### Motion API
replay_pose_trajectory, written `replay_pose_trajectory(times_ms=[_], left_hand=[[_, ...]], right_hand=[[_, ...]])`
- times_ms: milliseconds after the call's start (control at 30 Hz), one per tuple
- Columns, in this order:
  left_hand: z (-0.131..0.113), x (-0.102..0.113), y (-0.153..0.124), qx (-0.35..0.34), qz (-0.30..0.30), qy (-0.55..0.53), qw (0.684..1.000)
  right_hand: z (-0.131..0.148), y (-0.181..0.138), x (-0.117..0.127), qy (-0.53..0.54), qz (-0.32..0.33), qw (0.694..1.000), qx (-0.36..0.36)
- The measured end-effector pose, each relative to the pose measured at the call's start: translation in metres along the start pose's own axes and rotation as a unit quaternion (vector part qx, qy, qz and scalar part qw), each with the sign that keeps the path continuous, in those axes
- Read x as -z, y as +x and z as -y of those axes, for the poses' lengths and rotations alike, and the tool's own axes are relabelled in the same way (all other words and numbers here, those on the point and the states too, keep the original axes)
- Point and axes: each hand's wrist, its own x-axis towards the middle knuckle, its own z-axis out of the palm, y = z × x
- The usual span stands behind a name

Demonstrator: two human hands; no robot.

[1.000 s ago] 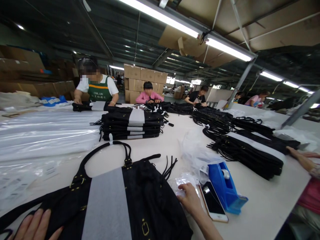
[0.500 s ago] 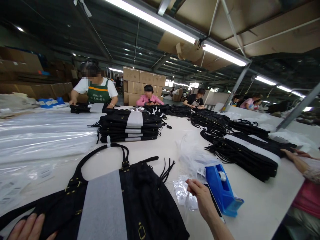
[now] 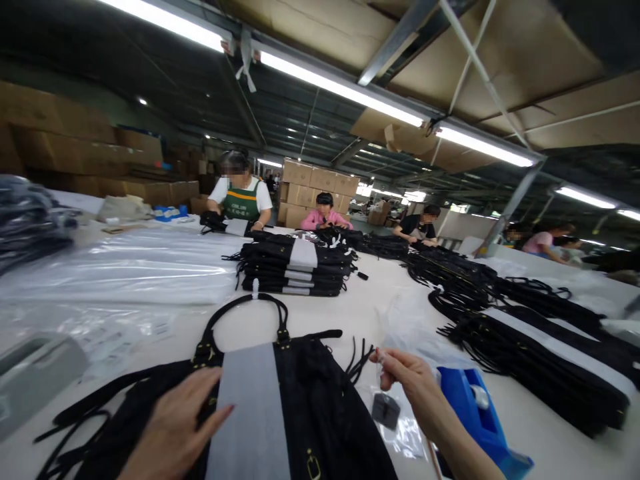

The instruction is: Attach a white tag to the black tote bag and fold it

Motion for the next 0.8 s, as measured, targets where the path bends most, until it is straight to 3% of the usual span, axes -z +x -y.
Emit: replay_pose_trajectory(times_ms=[67,133,233,367,533,600,667,733,800], left_hand=[[-0.046,0.003,0.009,0.045,0.136,-0.133,0.981],[-0.087,0.001,0.019,0.073,0.213,-0.238,0.945],[-0.113,-0.011,0.030,0.142,0.219,-0.349,0.900],[-0.088,-0.023,0.032,0.208,0.183,-0.421,0.864],[-0.048,-0.010,0.033,0.231,0.186,-0.413,0.861],[-0.044,0.001,0.034,0.236,0.186,-0.419,0.856],[-0.043,0.010,0.035,0.226,0.186,-0.434,0.852],[-0.040,0.016,0.036,0.220,0.186,-0.447,0.847],[-0.032,0.017,0.038,0.234,0.173,-0.442,0.849]], right_hand=[[0.007,0.002,-0.029,-0.024,0.047,0.998,0.019],[0.008,0.003,-0.061,-0.046,0.092,0.994,0.043],[0.003,0.005,-0.103,-0.041,0.158,0.984,0.070],[-0.002,0.011,-0.136,-0.044,0.220,0.970,0.091],[-0.004,0.024,-0.156,-0.123,0.248,0.954,0.112],[-0.007,0.029,-0.168,-0.075,0.280,0.951,0.111],[-0.011,0.030,-0.184,0.041,0.343,0.935,0.076],[-0.014,0.030,-0.201,0.144,0.414,0.898,0.028],[-0.015,0.029,-0.215,0.180,0.467,0.866,-0.001]])
